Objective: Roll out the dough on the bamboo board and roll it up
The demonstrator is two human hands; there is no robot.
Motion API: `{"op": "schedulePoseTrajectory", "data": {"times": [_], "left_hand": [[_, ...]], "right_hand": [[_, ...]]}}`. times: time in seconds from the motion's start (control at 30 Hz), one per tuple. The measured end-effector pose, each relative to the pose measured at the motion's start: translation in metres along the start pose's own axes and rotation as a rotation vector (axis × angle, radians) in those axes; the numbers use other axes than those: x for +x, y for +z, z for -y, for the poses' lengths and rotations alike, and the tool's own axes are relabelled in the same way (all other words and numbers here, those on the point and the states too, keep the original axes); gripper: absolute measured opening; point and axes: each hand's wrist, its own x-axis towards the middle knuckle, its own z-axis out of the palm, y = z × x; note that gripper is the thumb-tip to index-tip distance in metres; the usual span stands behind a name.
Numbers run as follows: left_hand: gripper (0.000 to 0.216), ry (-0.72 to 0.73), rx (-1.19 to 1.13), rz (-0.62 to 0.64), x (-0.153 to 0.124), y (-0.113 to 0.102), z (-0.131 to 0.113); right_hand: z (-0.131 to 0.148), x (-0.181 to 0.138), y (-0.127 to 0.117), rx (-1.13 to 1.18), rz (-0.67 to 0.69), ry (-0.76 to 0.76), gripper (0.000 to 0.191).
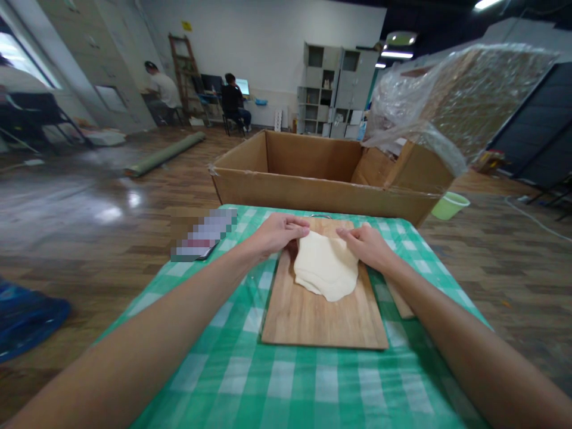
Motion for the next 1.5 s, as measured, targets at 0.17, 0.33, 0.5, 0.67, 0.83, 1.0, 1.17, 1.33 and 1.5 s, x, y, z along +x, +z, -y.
{"op": "schedulePoseTrajectory", "data": {"times": [0.17, 0.33, 0.5, 0.67, 0.83, 1.0, 1.17, 1.33, 1.5], "left_hand": [[0.036, 0.116, -0.149, -0.006, -0.007, 0.021, -0.008], [0.031, 0.1, -0.202, -0.061, -0.008, 0.038, 0.001], [0.046, 0.158, 0.134, -0.104, -0.013, 0.047, 0.007], [0.05, 0.316, 0.578, -0.276, -0.021, 0.055, 0.007], [0.051, 0.346, 0.616, -0.368, -0.019, 0.05, 0.009], [0.051, 0.388, 0.605, -0.375, -0.019, 0.046, 0.007], [0.051, 0.45, 0.632, -0.371, -0.021, 0.056, 0.003], [0.056, 0.387, 0.591, -0.382, -0.016, 0.053, 0.001], [0.059, 0.326, 0.438, -0.269, -0.014, 0.044, 0.002]], "right_hand": [[0.015, -0.006, -0.008, 0.243, -0.009, -0.32, 0.056], [0.03, -0.006, 0.004, 0.265, -0.096, -0.265, 0.051], [0.034, -0.006, 0.012, 0.323, -0.246, -0.227, 0.048], [0.04, -0.008, 0.013, 0.384, -0.253, -0.215, 0.055], [0.038, -0.007, 0.013, 0.408, -0.209, -0.219, 0.059], [0.036, -0.007, 0.007, 0.415, -0.188, -0.207, 0.059], [0.049, -0.009, 0.001, 0.575, -0.147, -0.288, 0.053], [0.055, -0.01, 0.004, 0.685, -0.182, -0.288, 0.051], [0.048, -0.007, 0.012, 0.845, -0.225, -0.048, 0.056]]}}
